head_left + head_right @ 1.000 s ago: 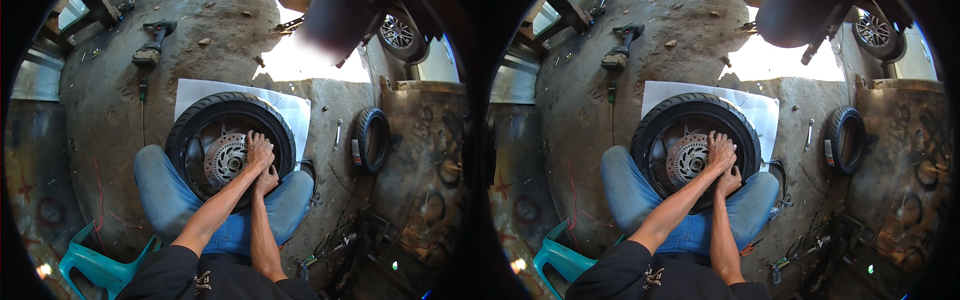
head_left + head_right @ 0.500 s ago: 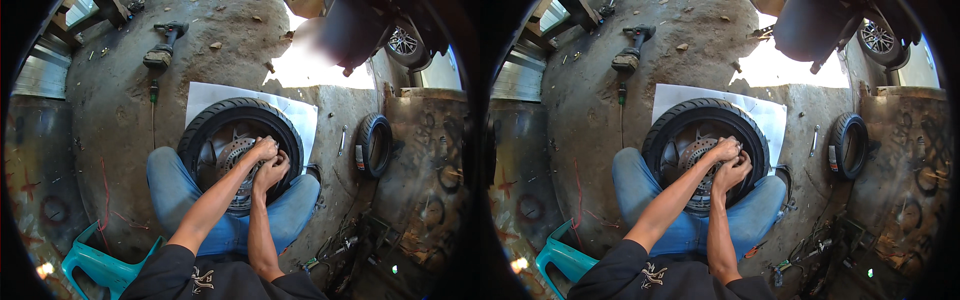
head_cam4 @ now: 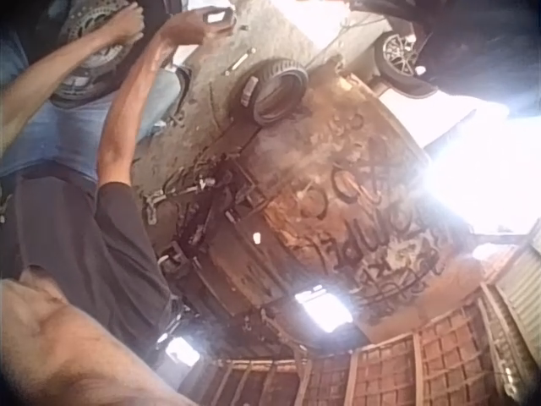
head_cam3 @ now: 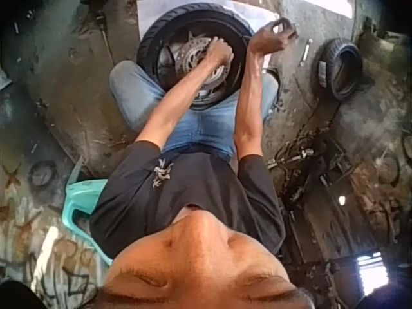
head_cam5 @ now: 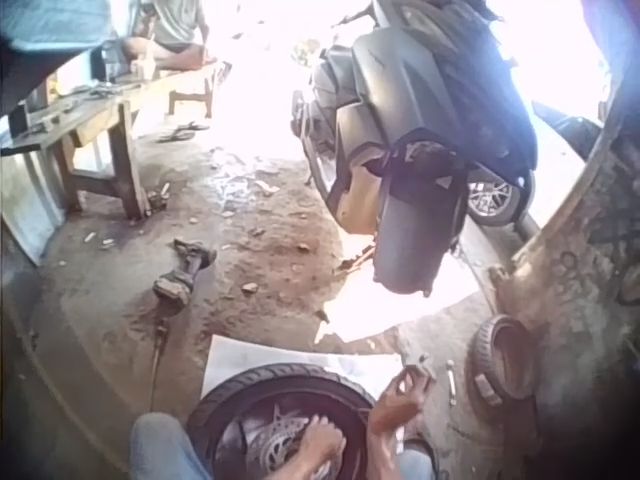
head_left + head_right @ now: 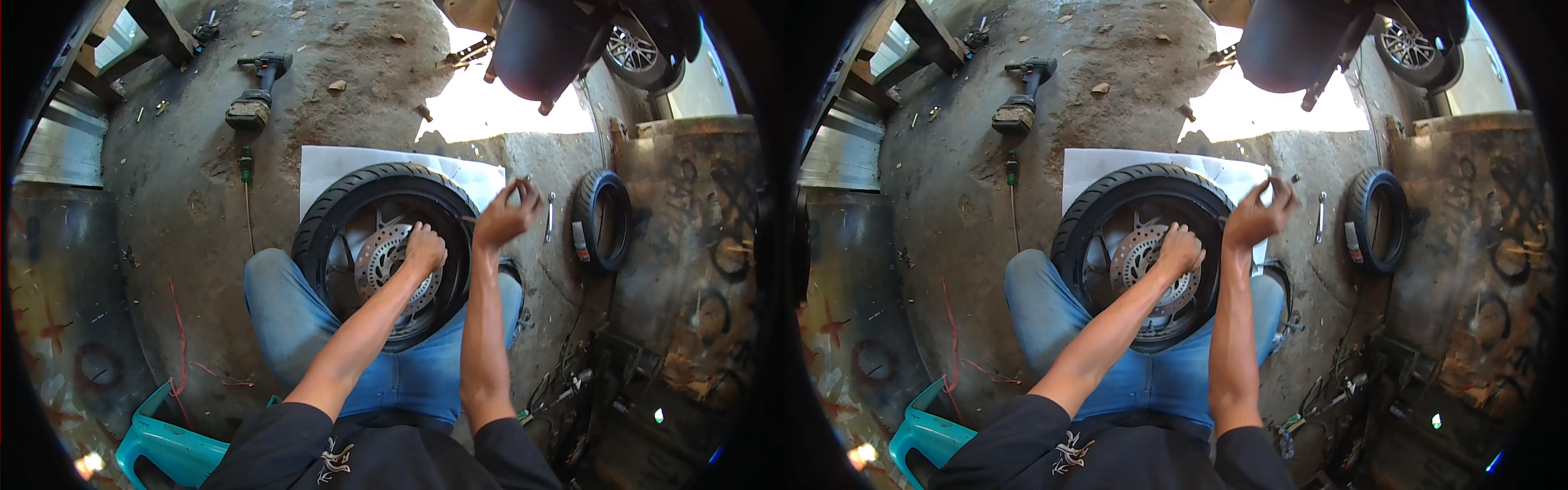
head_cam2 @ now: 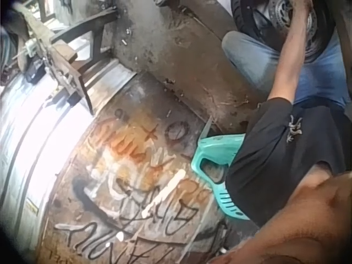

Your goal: Mounting a new tire onto a motorcycle wheel rim using hand tools.

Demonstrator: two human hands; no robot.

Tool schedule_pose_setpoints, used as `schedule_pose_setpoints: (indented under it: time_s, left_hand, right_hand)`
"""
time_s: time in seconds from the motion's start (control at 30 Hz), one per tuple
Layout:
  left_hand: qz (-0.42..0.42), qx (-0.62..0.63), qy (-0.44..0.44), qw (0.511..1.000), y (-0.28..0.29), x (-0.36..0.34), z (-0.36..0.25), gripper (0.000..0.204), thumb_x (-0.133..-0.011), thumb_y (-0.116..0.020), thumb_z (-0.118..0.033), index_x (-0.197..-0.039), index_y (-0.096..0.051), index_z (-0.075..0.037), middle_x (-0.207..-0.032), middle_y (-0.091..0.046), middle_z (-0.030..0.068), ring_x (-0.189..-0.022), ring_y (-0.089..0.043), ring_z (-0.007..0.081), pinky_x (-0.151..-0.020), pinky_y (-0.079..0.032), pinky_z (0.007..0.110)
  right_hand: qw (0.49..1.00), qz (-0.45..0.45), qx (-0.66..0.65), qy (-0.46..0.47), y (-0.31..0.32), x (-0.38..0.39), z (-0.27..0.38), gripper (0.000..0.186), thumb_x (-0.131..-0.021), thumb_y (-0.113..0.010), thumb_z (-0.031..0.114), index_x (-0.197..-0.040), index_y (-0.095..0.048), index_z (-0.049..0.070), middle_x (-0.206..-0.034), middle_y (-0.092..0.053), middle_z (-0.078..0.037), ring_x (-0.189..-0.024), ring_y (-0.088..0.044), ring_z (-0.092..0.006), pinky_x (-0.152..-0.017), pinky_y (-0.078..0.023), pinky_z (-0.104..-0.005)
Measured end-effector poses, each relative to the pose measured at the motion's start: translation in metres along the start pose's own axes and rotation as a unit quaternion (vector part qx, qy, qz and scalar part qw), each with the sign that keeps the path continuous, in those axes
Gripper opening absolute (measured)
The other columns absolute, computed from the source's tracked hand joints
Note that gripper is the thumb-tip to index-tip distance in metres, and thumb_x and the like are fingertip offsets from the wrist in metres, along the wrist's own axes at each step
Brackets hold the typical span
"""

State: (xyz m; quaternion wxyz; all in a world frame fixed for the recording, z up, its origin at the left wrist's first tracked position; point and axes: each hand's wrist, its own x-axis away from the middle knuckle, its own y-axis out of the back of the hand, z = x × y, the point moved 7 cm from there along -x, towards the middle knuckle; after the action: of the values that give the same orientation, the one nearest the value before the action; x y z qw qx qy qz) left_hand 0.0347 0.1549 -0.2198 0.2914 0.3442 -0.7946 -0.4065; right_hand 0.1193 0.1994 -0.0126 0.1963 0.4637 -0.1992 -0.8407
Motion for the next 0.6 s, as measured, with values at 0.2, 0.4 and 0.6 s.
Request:
schedule_pose_setpoints:
  time_s: [0.2,0.4,0.6]
  left_hand:
    - [-0.028,-0.001,0.017,0.999,-0.003,0.009,0.008,0.035,-0.089,-0.066,-0.038,-0.081,-0.081,-0.008,-0.090,-0.075,0.0111,-0.102,-0.063,0.0291,-0.097,-0.042,0.044]
    - [-0.083,0.013,-0.031,0.996,0.019,0.012,-0.002,0.034,-0.088,-0.066,-0.038,-0.080,-0.081,-0.009,-0.086,-0.073,0.0082,-0.098,-0.061,0.0240,-0.092,-0.042,0.042]
    - [-0.129,0.026,-0.021,0.991,0.026,0.014,-0.008,0.034,-0.088,-0.068,-0.035,-0.073,-0.080,-0.007,-0.079,-0.075,0.0076,-0.086,-0.063,0.0233,-0.088,-0.045,0.041]
  right_hand:
    - [0.993,0.095,0.064,-0.024,-0.032,-0.028,-0.102,0.014,-0.093,-0.071,0.006,-0.104,-0.070,-0.001,-0.102,-0.073,-0.018,-0.094,-0.074,-0.0288,-0.077,-0.061,-0.0379]
    - [0.976,0.152,-0.014,-0.156,-0.037,-0.028,-0.158,0.019,-0.098,-0.071,0.021,-0.099,-0.073,0.001,-0.072,-0.074,-0.014,-0.050,-0.071,-0.0244,-0.051,-0.053,-0.0398]
    - [0.971,0.232,0.052,-0.001,-0.105,-0.048,-0.165,0.031,-0.097,-0.072,0.031,-0.086,-0.073,0.003,-0.067,-0.072,-0.016,-0.059,-0.073,-0.0291,-0.057,-0.054,-0.0414]
